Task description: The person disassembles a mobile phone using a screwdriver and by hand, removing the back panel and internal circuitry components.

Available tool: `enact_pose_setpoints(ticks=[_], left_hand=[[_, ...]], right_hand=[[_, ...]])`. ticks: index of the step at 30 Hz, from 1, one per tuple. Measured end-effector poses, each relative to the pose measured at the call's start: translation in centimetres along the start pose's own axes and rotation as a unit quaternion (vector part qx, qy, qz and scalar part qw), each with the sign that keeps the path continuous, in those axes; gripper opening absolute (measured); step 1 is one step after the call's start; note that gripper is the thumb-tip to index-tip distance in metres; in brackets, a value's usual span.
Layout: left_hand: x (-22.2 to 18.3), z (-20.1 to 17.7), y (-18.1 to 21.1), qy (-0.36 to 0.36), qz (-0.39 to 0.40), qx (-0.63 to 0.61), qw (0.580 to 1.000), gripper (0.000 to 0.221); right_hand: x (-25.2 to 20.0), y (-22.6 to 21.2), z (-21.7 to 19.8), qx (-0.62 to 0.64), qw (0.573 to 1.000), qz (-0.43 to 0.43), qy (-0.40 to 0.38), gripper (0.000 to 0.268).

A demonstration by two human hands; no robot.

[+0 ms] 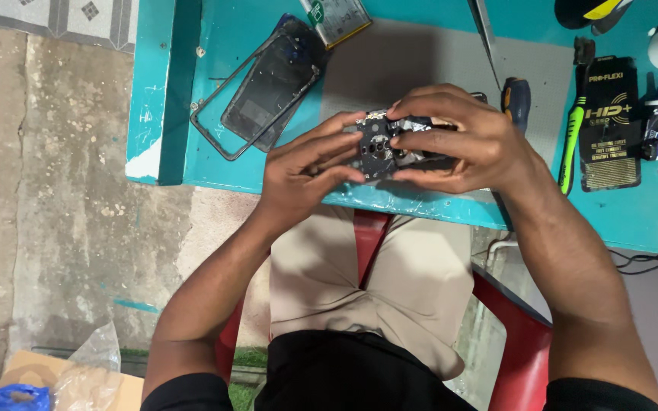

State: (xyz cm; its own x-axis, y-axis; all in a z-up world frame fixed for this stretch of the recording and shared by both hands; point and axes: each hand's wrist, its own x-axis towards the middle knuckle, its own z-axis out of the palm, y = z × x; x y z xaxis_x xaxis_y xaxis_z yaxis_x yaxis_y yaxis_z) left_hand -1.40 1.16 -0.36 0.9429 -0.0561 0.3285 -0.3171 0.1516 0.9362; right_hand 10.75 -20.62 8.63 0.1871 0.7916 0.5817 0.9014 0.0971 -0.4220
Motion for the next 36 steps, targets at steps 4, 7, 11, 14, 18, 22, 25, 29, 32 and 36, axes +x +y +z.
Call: enact_pose_setpoints(ticks=[4,7,11,14,18,22,25,29,32,36], left_hand=[[0.1,-0.2,-1.0,0.019,-0.038,-0.042,0.998,0.037],[0.1,-0.3,-0.9,0.025,-0.111,0.008,0.993,0.034],[0.2,-0.3,-0.8,0.026,-0.122,0.016,0.992,0.033],[0.3,-0.4,-1.0,0.042,-0.138,0.009,0.989,0.034],[0.4,-0.2,-1.5,0.068,-0.129,-0.035,0.989,0.035],[0.4,-0.2,-1.6,0.094,-0.116,-0.052,0.987,0.036],[0.6,-0.2,-1.9,0.117,-0.113,-0.055,0.985,0.037],[0.7,-0.3,-2.1,0.151,-0.115,-0.091,0.978,0.041],[0.8,-0.4,-2.2,0.173,-0.125,-0.096,0.972,0.043],[0.7,-0.3,-2.0,0.186,-0.123,-0.068,0.973,0.044]], right_hand=[[0.1,0.2,0.2,-0.015,0.999,-0.022,-0.019,0.037],[-0.3,0.2,0.4,-0.015,0.999,-0.019,-0.026,0.036],[-0.2,0.5,0.5,-0.013,1.000,-0.017,-0.017,0.038],[-0.5,0.7,0.7,-0.029,1.000,0.005,-0.007,0.033],[-1.2,0.8,0.2,-0.062,0.996,0.057,-0.004,0.026],[-1.5,0.4,-0.3,-0.074,0.989,0.130,-0.004,0.024],[-1.4,0.0,-0.6,-0.107,0.986,0.130,-0.006,0.029],[-1.4,0.1,-0.5,-0.146,0.984,0.105,0.006,0.030],[-2.3,0.9,-0.1,-0.166,0.982,0.088,0.025,0.024],[-3.7,1.7,0.2,-0.168,0.980,0.101,0.023,0.022]])
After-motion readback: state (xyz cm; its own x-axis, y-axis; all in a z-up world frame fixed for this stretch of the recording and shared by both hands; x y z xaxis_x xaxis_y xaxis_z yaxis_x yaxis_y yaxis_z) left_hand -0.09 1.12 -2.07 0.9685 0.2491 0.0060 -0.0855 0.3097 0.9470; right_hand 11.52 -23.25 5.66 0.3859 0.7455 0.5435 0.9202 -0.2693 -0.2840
